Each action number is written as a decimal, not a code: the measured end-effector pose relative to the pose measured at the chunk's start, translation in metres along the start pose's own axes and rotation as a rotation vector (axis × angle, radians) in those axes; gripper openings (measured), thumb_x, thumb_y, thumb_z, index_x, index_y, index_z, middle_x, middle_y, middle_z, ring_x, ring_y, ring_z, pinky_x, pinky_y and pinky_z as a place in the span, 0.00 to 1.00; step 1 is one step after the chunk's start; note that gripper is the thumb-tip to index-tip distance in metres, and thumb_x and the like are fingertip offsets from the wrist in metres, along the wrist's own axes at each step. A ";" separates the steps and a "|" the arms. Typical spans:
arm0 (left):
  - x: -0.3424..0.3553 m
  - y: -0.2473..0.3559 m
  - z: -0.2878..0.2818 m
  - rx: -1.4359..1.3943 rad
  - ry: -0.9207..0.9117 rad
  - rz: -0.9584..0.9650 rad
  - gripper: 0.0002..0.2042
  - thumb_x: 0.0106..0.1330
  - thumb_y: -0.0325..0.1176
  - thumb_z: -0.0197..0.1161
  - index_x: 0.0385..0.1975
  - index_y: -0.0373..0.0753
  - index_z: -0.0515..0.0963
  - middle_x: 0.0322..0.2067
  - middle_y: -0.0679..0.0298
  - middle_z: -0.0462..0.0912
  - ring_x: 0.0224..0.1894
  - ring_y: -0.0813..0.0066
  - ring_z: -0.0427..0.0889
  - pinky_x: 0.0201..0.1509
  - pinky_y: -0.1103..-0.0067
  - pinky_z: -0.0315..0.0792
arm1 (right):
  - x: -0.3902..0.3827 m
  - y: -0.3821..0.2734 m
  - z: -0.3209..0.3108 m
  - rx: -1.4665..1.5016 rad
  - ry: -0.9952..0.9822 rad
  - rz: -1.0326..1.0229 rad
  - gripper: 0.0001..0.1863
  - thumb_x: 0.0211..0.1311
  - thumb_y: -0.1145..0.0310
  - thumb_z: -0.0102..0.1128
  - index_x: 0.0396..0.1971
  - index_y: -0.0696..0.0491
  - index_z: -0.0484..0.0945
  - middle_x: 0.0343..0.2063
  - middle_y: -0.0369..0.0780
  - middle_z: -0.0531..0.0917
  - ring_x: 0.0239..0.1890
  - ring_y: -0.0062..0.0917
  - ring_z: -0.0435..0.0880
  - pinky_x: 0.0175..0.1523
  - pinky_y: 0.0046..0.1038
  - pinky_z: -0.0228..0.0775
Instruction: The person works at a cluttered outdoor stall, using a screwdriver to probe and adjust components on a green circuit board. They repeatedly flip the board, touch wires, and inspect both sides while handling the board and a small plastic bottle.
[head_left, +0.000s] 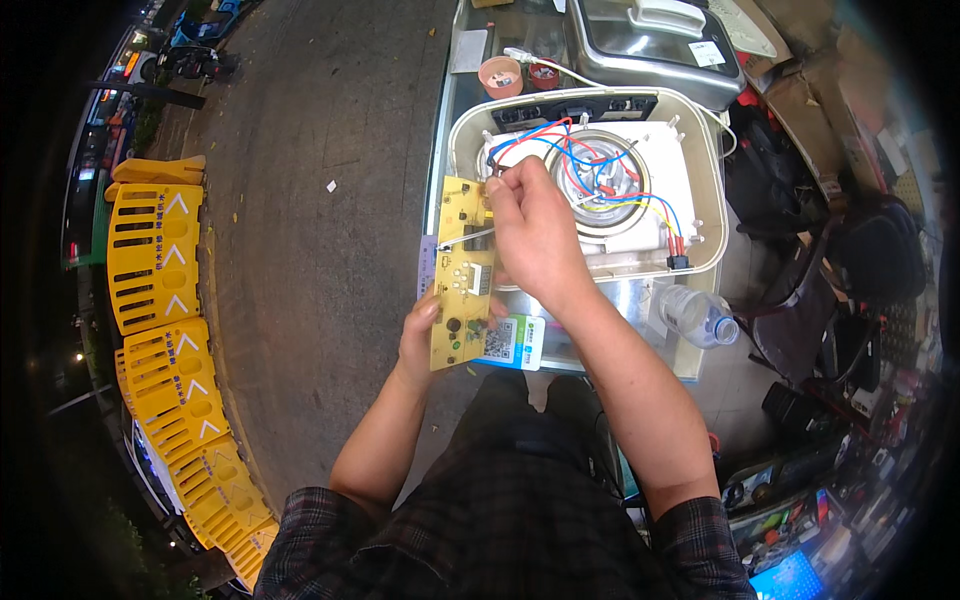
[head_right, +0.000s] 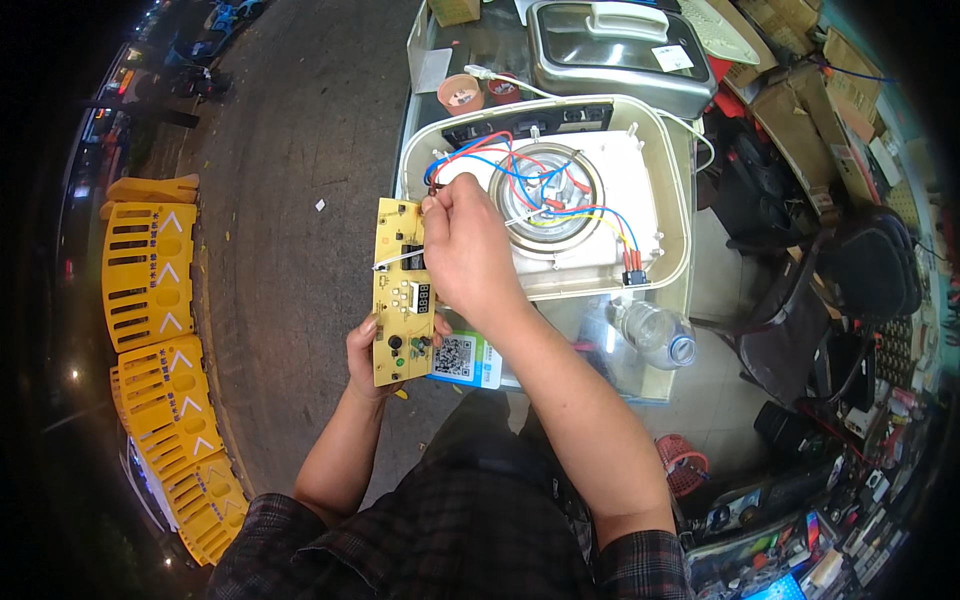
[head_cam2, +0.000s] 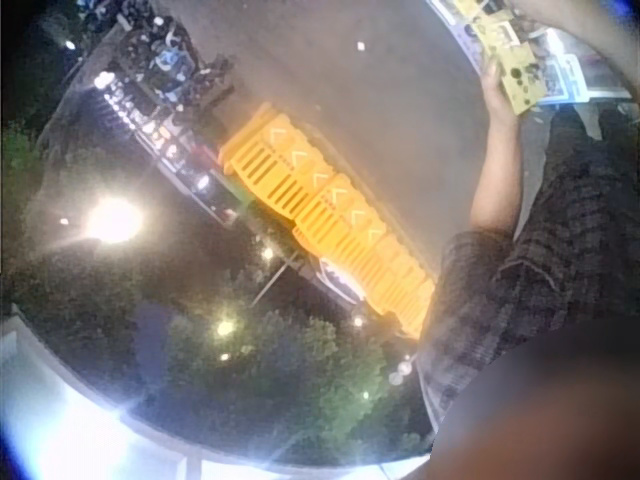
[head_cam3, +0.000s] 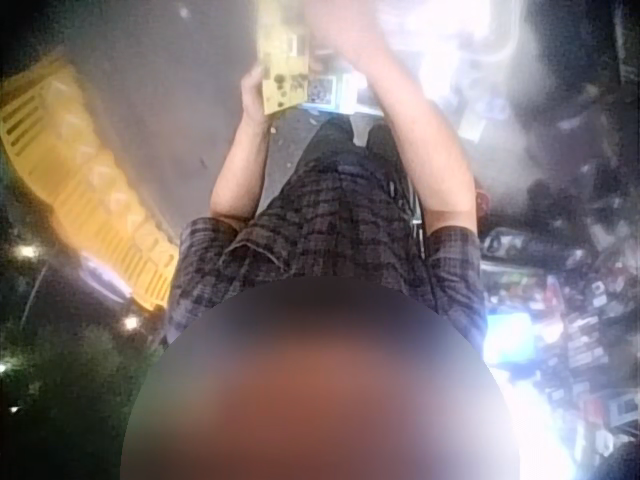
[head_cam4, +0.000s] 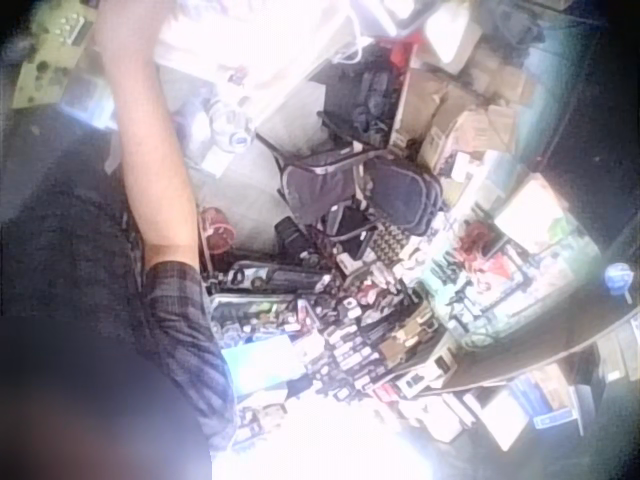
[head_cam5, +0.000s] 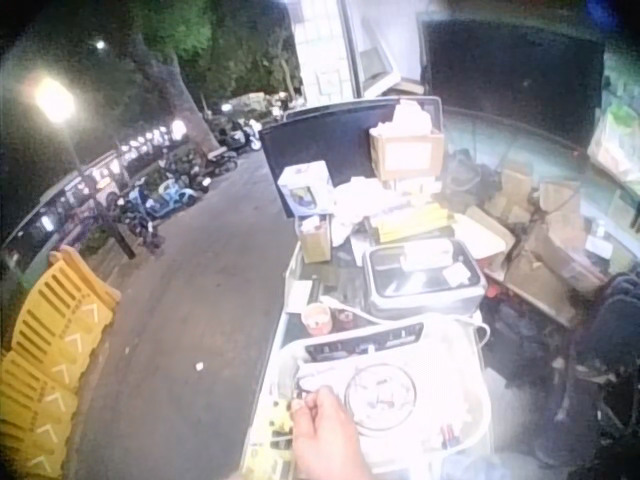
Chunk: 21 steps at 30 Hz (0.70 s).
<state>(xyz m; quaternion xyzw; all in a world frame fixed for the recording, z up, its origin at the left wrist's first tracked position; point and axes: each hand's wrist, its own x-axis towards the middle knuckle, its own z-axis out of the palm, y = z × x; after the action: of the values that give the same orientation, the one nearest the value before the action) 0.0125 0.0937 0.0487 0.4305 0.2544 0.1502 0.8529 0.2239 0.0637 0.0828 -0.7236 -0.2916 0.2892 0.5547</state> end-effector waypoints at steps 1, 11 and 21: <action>0.000 0.000 0.000 0.009 0.001 0.003 0.42 0.75 0.61 0.50 0.75 0.28 0.70 0.63 0.44 0.85 0.54 0.64 0.87 0.60 0.69 0.80 | 0.000 0.000 0.001 0.009 0.002 0.001 0.13 0.84 0.63 0.60 0.43 0.59 0.76 0.31 0.45 0.86 0.32 0.33 0.86 0.43 0.38 0.79; -0.003 0.006 0.007 0.125 0.013 0.045 0.39 0.78 0.57 0.49 0.75 0.28 0.68 0.61 0.46 0.86 0.54 0.65 0.86 0.61 0.68 0.79 | -0.003 0.002 0.003 0.036 0.012 0.022 0.13 0.86 0.63 0.60 0.44 0.59 0.76 0.30 0.42 0.85 0.30 0.24 0.82 0.39 0.33 0.77; -0.004 0.006 0.008 0.145 0.022 0.054 0.39 0.78 0.57 0.50 0.76 0.28 0.66 0.60 0.47 0.86 0.54 0.66 0.86 0.62 0.70 0.78 | -0.007 0.000 0.002 0.056 0.005 0.045 0.13 0.86 0.63 0.60 0.43 0.59 0.75 0.28 0.42 0.84 0.29 0.25 0.83 0.37 0.35 0.78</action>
<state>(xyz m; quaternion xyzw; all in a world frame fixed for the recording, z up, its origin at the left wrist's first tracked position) 0.0137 0.0900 0.0589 0.4961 0.2623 0.1593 0.8122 0.2177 0.0602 0.0831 -0.7148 -0.2656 0.3078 0.5690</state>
